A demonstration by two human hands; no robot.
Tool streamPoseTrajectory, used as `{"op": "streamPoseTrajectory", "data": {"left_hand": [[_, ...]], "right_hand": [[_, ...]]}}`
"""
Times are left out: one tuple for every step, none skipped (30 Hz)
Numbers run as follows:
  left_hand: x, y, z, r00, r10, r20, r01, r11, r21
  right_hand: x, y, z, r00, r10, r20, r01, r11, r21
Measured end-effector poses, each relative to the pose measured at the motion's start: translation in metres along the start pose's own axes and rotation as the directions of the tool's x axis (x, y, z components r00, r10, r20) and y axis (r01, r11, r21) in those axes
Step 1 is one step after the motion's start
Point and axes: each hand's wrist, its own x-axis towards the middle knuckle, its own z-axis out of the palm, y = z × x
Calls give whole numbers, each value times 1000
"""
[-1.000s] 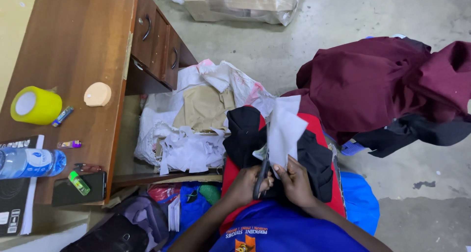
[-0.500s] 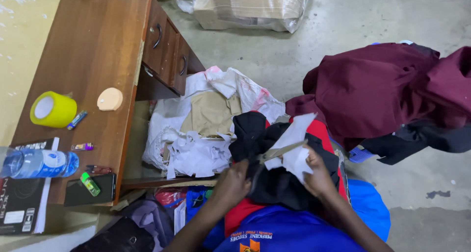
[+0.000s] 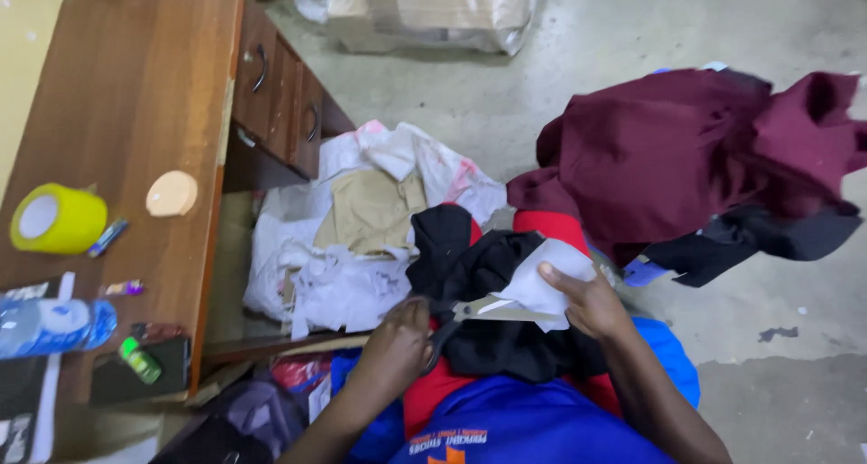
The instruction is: Trimming excess fabric and labels from garments using scissors
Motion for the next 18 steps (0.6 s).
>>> {"op": "streamPoseTrajectory", "data": {"left_hand": [[-1, 0, 1, 986, -107, 128, 132, 968, -215], [-3, 0, 2, 945, -174, 275, 278, 874, -400], [0, 5, -6, 947, -167, 276, 271, 874, -403], [2, 10, -13, 920, -167, 355, 334, 809, -484], [3, 14, -22, 886, -154, 437, 398, 735, -549], [7, 13, -25, 886, -143, 442, 392, 740, -547], [7, 17, -27, 919, -134, 372, 350, 715, -606], [7, 22, -30, 945, -129, 299, 303, 688, -660], [7, 26, -30, 945, -142, 295, 309, 684, -661], [7, 30, -31, 933, -147, 329, 338, 671, -660], [7, 31, -33, 920, -147, 362, 363, 664, -654], [8, 30, -29, 920, -156, 359, 366, 665, -650], [6, 31, -26, 918, -167, 360, 367, 702, -610], [4, 33, -22, 915, -178, 362, 368, 737, -568], [2, 33, -24, 911, -181, 370, 376, 734, -565], [0, 35, -27, 909, -182, 375, 379, 734, -564], [3, 33, -29, 912, -175, 371, 371, 739, -562], [2, 31, -30, 913, -170, 371, 366, 742, -561]], "right_hand": [[-11, -14, -1, 987, -163, 13, 162, 961, -223], [-22, -28, -1, 948, -314, 61, 308, 848, -431], [-30, -35, 3, 947, -316, 54, 307, 848, -431], [-36, -42, 8, 947, -321, 15, 298, 860, -414], [-44, -46, 14, 945, -325, -28, 289, 875, -389], [-43, -39, 16, 944, -326, -39, 287, 878, -384], [-42, -33, 17, 927, -372, -46, 325, 860, -394], [-42, -26, 19, 908, -417, -51, 363, 840, -405], [-41, -21, 18, 910, -413, -38, 363, 837, -409], [-40, -16, 18, 915, -402, -27, 355, 836, -418], [-38, -9, 19, 918, -395, -20, 351, 837, -421], [-39, -11, 24, 918, -396, -10, 356, 836, -418], [-43, -11, 29, 925, -379, -20, 326, 821, -468], [-47, -11, 33, 931, -363, -30, 296, 804, -516], [-49, -11, 35, 935, -354, -30, 289, 808, -514], [-51, -11, 38, 929, -371, -13, 313, 803, -506], [-51, -14, 40, 917, -400, -1, 347, 795, -497], [-47, -4, 35, 915, -403, -5, 348, 796, -495]]}}
